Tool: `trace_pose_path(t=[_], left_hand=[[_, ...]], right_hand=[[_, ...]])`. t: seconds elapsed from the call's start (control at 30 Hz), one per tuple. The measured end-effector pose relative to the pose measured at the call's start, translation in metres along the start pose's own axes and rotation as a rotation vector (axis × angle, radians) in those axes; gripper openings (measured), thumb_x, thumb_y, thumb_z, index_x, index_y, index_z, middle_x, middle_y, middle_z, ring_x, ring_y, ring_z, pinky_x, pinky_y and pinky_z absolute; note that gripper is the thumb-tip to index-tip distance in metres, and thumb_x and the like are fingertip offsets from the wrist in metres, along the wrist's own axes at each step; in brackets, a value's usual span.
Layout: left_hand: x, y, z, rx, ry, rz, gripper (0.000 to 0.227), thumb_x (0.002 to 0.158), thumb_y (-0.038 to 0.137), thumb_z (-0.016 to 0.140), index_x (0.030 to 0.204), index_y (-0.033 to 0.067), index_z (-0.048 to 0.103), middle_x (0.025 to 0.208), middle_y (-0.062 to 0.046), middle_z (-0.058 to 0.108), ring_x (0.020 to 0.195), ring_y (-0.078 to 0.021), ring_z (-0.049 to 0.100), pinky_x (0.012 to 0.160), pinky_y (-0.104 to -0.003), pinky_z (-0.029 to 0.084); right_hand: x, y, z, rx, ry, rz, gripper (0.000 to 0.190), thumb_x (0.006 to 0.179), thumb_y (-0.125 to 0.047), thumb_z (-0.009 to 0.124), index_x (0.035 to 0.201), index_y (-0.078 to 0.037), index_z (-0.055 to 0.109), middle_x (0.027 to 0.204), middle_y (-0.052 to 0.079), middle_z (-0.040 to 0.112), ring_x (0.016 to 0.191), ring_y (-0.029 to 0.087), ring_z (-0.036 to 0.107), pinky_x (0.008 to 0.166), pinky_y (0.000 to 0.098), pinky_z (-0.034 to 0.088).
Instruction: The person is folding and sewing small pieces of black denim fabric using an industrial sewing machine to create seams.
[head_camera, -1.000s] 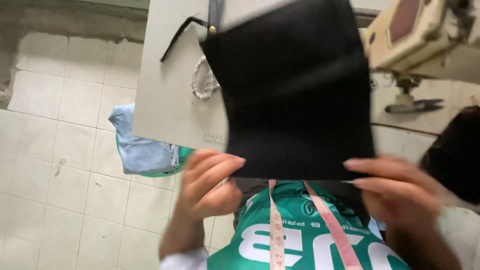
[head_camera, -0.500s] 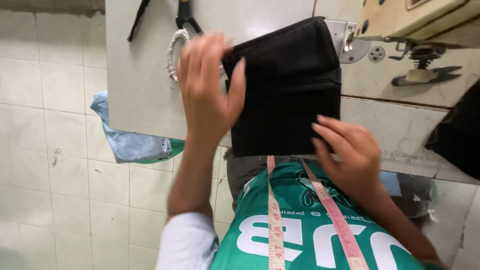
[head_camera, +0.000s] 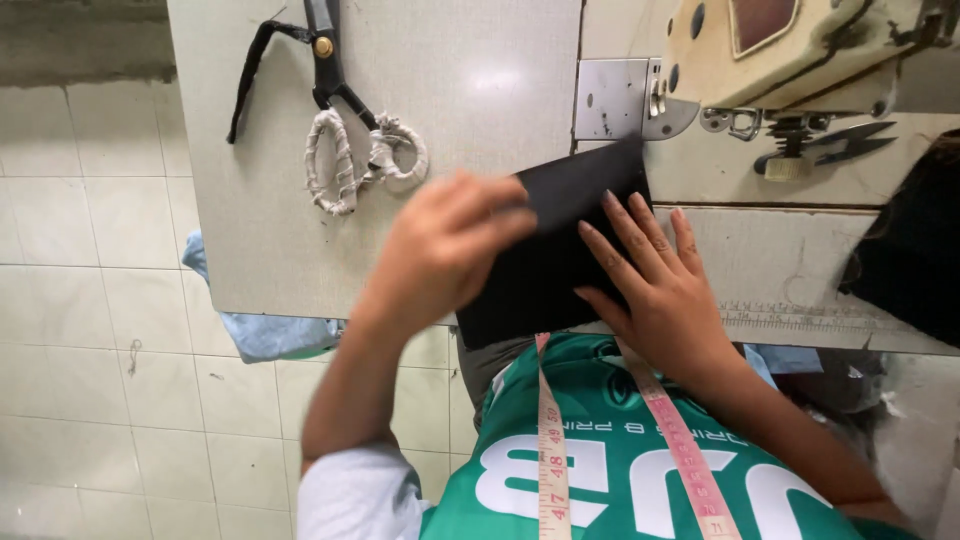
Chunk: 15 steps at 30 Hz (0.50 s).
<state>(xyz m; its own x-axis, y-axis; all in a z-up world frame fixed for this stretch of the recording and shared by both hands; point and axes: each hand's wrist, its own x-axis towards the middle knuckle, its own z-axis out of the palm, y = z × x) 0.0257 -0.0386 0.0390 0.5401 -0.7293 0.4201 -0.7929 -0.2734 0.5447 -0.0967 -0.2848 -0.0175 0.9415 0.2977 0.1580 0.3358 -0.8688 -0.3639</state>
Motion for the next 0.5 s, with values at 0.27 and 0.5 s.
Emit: trace_pose_path(t=[0.27,0.5], left_hand=[[-0.048,0.012,0.047,0.122,-0.016,-0.111,0.02,0.103,0.0,0.052,0.113,0.004,0.07,0.147,-0.011,0.058,0.129,-0.031,0.061,0.101,-0.044,0.047],[-0.043,0.025,0.046,0.009,0.032,-0.157,0.019,0.094,0.02,0.076,0.106,0.0049,0.074,0.138,-0.01,0.065,0.128,-0.0329,0.061,0.103,-0.047,0.046]], right_hand=[[0.0,0.015,-0.001,0.087,0.054,-0.088,0.042,0.094,-0.027,0.078,0.126,0.0,0.072,0.141,0.024,0.065,0.139,0.04,0.055,0.129,0.0526,0.019],[0.002,0.018,-0.029,0.256,0.292,0.167,0.011,0.101,0.004,0.065,0.109,0.006,0.073,0.112,0.023,0.072,0.104,0.037,0.067,0.097,0.048,0.052]])
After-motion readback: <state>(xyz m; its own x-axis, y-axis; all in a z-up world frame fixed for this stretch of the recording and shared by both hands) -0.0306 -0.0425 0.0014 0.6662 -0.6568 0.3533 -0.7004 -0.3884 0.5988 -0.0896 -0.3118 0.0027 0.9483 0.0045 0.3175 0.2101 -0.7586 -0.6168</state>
